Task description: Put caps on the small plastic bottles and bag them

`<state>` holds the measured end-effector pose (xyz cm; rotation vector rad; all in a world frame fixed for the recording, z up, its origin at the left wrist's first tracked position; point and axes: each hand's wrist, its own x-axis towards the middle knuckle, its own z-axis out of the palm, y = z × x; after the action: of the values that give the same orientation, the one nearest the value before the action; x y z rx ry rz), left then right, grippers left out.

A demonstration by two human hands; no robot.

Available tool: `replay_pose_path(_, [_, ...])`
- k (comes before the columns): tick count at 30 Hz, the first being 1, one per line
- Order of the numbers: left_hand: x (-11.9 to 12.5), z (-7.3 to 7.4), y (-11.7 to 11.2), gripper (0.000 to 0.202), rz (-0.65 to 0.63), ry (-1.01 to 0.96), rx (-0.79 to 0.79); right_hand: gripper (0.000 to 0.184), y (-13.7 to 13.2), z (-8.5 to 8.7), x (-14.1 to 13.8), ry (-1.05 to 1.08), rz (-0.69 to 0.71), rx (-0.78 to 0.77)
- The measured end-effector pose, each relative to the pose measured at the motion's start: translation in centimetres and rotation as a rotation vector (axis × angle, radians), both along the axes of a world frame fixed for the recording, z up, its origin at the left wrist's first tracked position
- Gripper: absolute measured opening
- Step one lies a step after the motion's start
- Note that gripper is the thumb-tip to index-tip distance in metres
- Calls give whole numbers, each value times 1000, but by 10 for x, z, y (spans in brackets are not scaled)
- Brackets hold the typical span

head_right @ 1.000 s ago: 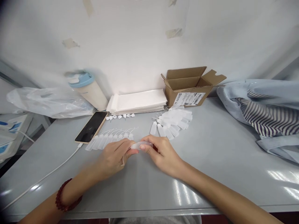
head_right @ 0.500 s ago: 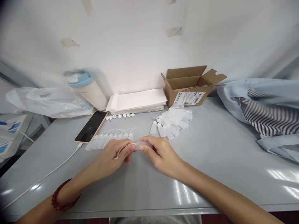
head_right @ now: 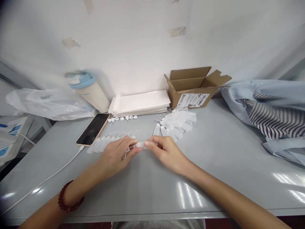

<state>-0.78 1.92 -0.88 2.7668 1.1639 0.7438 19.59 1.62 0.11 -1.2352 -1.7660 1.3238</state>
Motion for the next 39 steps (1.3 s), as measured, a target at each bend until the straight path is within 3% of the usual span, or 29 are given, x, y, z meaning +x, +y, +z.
replay_pose_path(3, [-5, -1, 6, 20, 135, -49, -110, 31, 10, -7, 9, -236, -144, 331])
replay_pose_path(6, [-11, -2, 12, 22, 221, -89, -122, 32, 22, -20, 20, -506, -318, 693])
replay_pose_path(9, [-14, -3, 16, 22, 250, -115, -108, 30, 28, -29, 25, -781, -366, 847])
replay_pose_path(13, [-13, -4, 17, 22, 242, -117, -110, 25, 26, -29, 23, -981, -370, 804])
replay_pose_path(18, [-15, -2, 22, 20, 286, -105, -135, 24, 23, -24, 20, -1024, -408, 763])
replay_pose_path(22, [-18, 6, 45, 24, 350, 108, -168, 25, 21, -21, 15, -1011, -384, 777])
replay_pose_path(26, [-13, 15, 75, 26, 342, 227, -166, 26, 17, -17, 0, -975, -234, 706])
replay_pose_path(30, [-2, 13, 96, 23, 354, 327, -171, 24, 13, -10, -21, -924, -26, 566])
replay_pose_path(39, [7, -1, 120, 20, 359, 325, -197, 36, 29, -3, -62, -886, 50, 431])
